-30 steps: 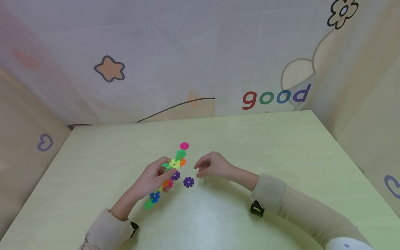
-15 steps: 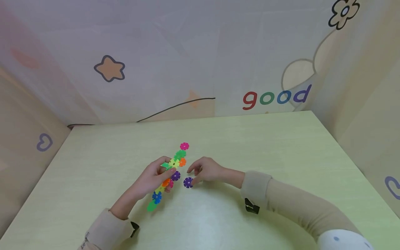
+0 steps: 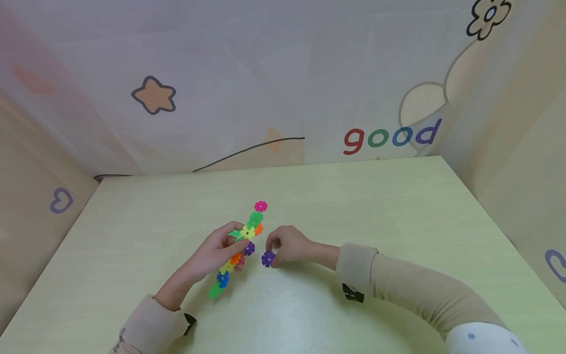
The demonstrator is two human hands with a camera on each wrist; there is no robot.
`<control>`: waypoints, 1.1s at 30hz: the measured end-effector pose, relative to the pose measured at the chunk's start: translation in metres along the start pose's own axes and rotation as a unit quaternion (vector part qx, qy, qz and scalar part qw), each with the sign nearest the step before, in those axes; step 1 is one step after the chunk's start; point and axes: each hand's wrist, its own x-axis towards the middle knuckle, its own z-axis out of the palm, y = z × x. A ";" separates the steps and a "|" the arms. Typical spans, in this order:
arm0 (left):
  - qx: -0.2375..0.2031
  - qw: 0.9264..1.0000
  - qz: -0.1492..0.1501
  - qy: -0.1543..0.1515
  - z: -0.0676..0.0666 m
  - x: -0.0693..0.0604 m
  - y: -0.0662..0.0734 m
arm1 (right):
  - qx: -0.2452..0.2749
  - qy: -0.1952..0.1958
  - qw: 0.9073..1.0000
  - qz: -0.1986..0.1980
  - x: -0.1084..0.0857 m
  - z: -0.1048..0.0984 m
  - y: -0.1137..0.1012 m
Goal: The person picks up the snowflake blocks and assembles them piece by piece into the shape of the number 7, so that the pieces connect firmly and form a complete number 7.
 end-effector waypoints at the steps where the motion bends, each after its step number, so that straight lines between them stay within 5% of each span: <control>1: -0.004 1.000 0.004 -0.003 0.000 0.000 0.000 | 0.001 0.001 1.000 0.003 0.000 0.000 -0.001; 9: -0.011 1.000 0.017 -0.014 0.003 0.002 -0.002 | 0.063 0.000 0.998 0.012 -0.005 -0.009 0.008; 21: -0.022 0.999 0.017 -0.021 0.008 0.000 0.004 | 0.184 0.009 0.982 0.030 -0.024 -0.030 0.012; 33: -0.023 0.999 0.026 -0.033 0.016 0.002 0.006 | 0.222 0.045 0.974 0.020 -0.043 -0.053 0.003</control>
